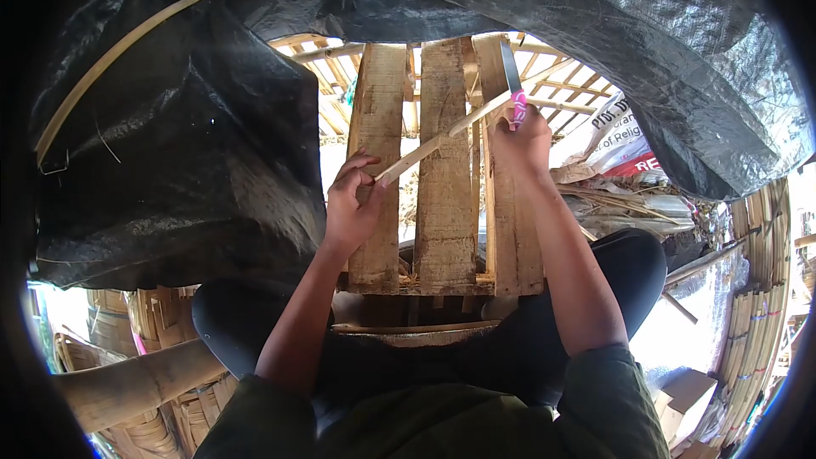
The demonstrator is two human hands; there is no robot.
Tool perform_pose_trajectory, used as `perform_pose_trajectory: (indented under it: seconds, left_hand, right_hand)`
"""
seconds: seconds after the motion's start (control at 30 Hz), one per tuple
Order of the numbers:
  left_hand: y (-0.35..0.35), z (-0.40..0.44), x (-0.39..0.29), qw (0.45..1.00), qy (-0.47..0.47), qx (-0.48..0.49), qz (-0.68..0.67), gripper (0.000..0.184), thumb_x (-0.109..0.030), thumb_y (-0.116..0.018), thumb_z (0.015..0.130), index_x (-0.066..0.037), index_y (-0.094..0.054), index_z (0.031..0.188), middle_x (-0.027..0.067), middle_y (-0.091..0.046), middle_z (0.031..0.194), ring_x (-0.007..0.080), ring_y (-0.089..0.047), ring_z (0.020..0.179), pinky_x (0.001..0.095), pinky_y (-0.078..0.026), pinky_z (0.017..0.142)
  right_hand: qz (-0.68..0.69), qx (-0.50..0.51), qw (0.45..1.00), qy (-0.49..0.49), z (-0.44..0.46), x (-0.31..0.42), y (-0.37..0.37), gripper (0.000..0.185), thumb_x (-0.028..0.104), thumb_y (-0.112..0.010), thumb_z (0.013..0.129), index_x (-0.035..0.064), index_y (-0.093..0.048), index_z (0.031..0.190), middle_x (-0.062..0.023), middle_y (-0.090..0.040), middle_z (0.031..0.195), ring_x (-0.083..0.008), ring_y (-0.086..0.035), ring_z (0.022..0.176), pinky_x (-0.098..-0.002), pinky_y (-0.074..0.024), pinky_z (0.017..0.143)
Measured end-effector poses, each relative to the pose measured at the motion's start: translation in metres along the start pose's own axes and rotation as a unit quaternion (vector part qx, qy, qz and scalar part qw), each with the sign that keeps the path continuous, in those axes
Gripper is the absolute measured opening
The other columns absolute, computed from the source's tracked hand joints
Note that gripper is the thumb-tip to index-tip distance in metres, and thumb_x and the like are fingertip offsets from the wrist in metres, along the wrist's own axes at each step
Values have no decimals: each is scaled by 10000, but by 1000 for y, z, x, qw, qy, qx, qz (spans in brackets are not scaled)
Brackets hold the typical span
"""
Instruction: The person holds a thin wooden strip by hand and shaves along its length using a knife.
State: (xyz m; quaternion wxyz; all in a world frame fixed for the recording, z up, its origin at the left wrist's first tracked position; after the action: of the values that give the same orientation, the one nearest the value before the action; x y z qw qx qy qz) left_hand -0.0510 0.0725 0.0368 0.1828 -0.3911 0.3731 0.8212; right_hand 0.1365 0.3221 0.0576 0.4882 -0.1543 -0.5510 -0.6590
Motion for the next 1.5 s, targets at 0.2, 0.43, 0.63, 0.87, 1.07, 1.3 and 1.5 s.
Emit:
perform_pose_trajectory:
  seconds: [0.2,0.43,0.63,0.87,1.07,1.3,1.5]
  left_hand:
    - [-1,0,0,1000,0,-6,-8,193,-16,-717,859,16,-548,771,191,-652,1179,392,-504,1323,463,-447,1042]
    - [-1,1,0,1000,-3,-2,-10,177,-14,-712,856,13,-554,779,189,-637,1188,398,-489,1331,457,-432,1058]
    - [-3,2,-35,980,-57,111,157,150,-16,-719,816,-15,-569,804,121,-600,1213,377,-431,1375,472,-379,1112]
    - [22,-11,-51,960,-20,259,102,165,6,-723,781,-30,-564,800,96,-599,1241,333,-448,1370,426,-383,1113]
    - [33,-25,-47,953,50,284,94,151,3,-713,784,-35,-592,866,107,-623,1184,313,-514,1290,390,-425,1044]
    - [19,-31,-56,963,83,189,173,155,-118,-691,842,-26,-659,963,152,-657,926,352,-657,872,423,-519,773]
    - [58,-30,-43,936,92,218,259,98,-130,-737,802,-41,-704,829,140,-665,888,359,-653,878,451,-514,791]
  right_hand:
    - [-194,152,949,-197,3,-47,12,359,241,-461,942,-67,-644,957,-300,-678,894,-437,-692,867,-476,-543,735]
    - [-192,190,947,-174,-8,3,27,400,308,-531,894,-72,-655,916,-342,-667,931,-489,-665,910,-493,-534,827]
    - [-155,116,979,-59,2,8,26,365,269,-634,879,-76,-644,999,-289,-679,826,-425,-695,829,-470,-536,742]
    - [-79,228,966,90,-25,31,-21,435,51,-614,902,-17,-486,1312,-243,-683,954,-375,-702,828,-460,-554,674]
    - [-118,238,933,244,-51,16,-72,259,100,-633,924,-2,-544,1145,-232,-663,880,-389,-687,816,-469,-539,704]
    - [-109,331,919,185,-63,48,-66,321,181,-650,943,-34,-523,1145,-230,-638,888,-370,-675,774,-471,-532,671]
    - [-34,363,917,163,-89,83,-62,438,235,-593,978,-13,-421,1295,-279,-627,1065,-434,-649,990,-499,-534,824]
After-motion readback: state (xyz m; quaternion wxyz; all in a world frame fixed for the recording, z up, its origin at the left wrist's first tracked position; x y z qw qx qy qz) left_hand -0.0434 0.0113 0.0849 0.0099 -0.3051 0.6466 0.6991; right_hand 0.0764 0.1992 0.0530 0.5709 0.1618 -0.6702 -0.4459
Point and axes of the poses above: each hand's wrist, its own z-axis towards the middle knuckle, its own y-axis out of the back of the hand, x = y × z, the point moved 9 cm from there along z, towards the middle knuckle
